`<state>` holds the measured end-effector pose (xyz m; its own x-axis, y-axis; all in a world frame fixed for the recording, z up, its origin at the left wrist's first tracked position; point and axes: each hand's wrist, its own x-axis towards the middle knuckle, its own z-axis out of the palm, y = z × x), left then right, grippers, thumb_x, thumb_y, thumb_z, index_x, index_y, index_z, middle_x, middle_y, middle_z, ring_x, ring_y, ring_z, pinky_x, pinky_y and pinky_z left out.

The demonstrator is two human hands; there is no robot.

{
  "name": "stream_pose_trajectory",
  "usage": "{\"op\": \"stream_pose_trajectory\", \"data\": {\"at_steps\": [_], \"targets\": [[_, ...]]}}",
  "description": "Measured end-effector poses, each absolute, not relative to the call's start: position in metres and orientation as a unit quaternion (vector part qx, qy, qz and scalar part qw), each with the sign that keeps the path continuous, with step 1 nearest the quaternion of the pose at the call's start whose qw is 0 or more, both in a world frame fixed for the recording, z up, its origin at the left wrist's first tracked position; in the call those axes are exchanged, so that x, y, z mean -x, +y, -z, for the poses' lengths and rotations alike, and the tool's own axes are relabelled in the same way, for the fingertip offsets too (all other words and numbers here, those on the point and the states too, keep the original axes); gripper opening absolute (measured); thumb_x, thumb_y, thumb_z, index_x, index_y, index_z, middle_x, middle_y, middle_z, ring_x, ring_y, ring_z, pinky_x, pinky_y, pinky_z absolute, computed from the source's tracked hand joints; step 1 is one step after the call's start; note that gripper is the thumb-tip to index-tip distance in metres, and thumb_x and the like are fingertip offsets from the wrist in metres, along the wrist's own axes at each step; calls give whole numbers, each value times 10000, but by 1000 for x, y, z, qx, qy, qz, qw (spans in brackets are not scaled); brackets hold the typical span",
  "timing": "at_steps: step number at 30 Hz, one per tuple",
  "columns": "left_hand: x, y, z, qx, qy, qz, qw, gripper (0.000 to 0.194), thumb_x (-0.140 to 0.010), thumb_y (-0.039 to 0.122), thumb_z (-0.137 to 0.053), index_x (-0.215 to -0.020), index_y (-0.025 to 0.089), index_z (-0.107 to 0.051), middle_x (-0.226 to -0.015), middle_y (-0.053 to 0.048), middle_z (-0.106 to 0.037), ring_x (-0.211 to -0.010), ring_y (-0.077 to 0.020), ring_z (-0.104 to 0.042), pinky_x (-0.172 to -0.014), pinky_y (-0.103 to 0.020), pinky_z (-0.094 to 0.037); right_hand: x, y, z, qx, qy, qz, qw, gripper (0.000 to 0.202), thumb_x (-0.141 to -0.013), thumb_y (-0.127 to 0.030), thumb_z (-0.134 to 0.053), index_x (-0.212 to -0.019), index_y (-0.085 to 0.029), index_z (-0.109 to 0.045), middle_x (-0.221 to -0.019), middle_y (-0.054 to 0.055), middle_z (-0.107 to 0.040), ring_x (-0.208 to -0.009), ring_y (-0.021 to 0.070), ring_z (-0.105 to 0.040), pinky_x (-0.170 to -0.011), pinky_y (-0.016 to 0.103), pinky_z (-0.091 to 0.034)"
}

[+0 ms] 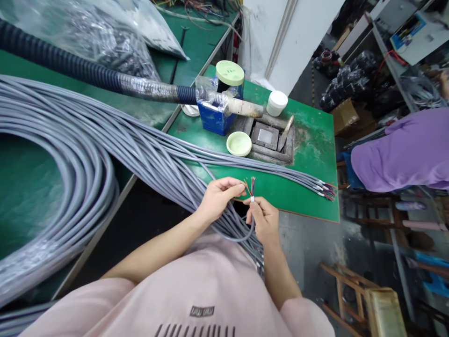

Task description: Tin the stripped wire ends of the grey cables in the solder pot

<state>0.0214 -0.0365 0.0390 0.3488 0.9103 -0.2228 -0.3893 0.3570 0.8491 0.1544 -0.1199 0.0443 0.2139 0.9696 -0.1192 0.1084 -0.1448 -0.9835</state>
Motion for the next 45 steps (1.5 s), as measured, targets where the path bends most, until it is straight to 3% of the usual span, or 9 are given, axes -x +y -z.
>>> {"op": "stream_pose_trajectory", "data": {"at_steps": [8, 13, 17, 22, 27, 32, 36, 39, 45], "targets": [[-26, -46, -42, -410, 350, -445, 715, 209, -738, 318, -730, -698, 136, -634, -638, 9, -646, -575, -84, -565, -593, -211, -449, -153, -108, -52, 622, -434, -428, 491, 350, -829, -405, -630, -1089, -175, -677, -512, -62, -520, -440, 83, -449, -445, 220, -354], [-31, -52, -44, -396, 315, -445, 739, 233, -734, 332, -723, -679, 141, -604, -601, 14, -625, -566, -95, -577, -589, -224, -456, -148, -99, -52, 640, -414, -355, 541, 235, -850, -361, -617, -920, -170, -736, -452, -64, -477, -432, 84, -438, -500, 243, -404], [-31, -52, -50, -344, 337, -458, 747, 302, -686, 397, -765, -678, 136, -613, -576, 26, -603, -539, -81, -550, -563, -213, -454, -146, -101, -47, 633, -402, -307, 586, 201, -837, -354, -639, -827, -181, -741, -568, -8, -616, -526, 117, -549, -560, 273, -461], [-30, -51, -51, -312, 333, -471, 755, 344, -665, 443, -783, -676, 147, -609, -570, 23, -610, -521, -95, -566, -557, -238, -490, -145, -103, -46, 650, -452, -290, 538, 193, -857, -344, -623, -861, -199, -750, -650, 6, -685, -556, 135, -600, -579, 287, -501], [-32, -50, -43, -309, 335, -465, 759, 321, -680, 423, -787, -744, 135, -663, -635, 1, -659, -573, -107, -602, -609, -250, -518, -143, -100, -46, 669, -463, -253, 524, 313, -893, -356, -571, -654, -184, -677, -586, -1, -620, -575, 132, -578, -608, 276, -479], [-35, -49, -35, -303, 339, -468, 757, 317, -675, 411, -796, -765, 128, -685, -706, -14, -694, -648, -112, -631, -661, -239, -519, -143, -92, -48, 675, -464, -201, 537, 263, -894, -373, -566, -837, -179, -734, -579, -15, -581, -551, 116, -537, -596, 264, -457], [-33, -45, -32, -328, 345, -480, 737, 305, -711, 421, -766, -787, 134, -694, -703, -20, -696, -657, -120, -629, -674, -244, -508, -149, -80, -56, 661, -513, -187, 515, 242, -891, -356, -566, -847, -186, -732, -566, -35, -554, -530, 105, -509, -555, 246, -427], [-24, -36, -32, -417, 359, -491, 676, 251, -776, 393, -712, -829, 148, -708, -732, -32, -702, -680, -134, -625, -676, -260, -497, -157, -61, -70, 656, -565, -163, 473, 244, -895, -355, -558, -818, -185, -714, -575, -36, -546, -542, 107, -500, -566, 246, -414], [-5, -14, -28, -663, 377, -513, 394, 128, -864, 270, -623, -880, 184, -717, -744, -28, -691, -724, -149, -589, -716, -296, -472, -171, 8, -101, 623, -688, -121, 353, 319, -884, -342, -555, -620, -170, -604, -543, -43, -452, -540, 97, -427, -551, 241, -325]]}}
